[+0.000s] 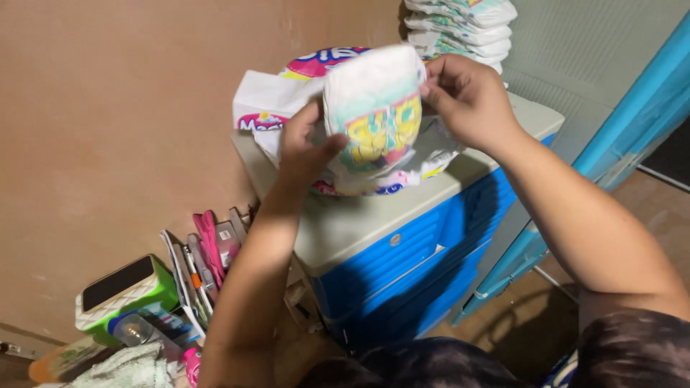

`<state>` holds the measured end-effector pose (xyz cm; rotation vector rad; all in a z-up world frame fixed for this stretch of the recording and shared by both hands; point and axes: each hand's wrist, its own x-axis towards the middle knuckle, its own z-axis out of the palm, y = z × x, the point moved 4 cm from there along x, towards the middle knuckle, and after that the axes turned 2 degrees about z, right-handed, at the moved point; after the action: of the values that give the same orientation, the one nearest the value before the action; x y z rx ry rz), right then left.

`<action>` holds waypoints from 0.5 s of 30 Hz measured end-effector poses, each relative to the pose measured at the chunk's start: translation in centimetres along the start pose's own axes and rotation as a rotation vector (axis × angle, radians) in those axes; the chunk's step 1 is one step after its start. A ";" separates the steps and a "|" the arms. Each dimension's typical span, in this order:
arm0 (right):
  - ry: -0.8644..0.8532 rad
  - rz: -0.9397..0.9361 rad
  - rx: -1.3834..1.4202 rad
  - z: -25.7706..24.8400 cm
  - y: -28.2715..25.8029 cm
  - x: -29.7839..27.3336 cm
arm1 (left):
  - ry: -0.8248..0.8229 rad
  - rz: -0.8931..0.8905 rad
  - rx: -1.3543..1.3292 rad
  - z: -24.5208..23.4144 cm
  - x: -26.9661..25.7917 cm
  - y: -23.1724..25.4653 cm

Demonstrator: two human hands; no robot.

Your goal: The person wipes the top of a blue cooler with a cloth, then opens a package of Magic Pants Pull-Ups diapers. They remove several diapers one by one and stack them on the cooler. The person then places the empty package on a nearby shelf and moves a pink box onto the cooler.

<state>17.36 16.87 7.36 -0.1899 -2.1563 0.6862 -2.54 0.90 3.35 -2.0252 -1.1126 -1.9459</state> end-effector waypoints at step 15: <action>-0.207 -0.156 0.086 -6.4 -5.2 6.6 | -0.522 -0.468 -0.299 3.9 12.8 1.5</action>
<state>18.66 17.50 17.81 0.0987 -2.3030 0.7329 0.31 7.29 14.93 -2.7479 -1.6091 -1.9115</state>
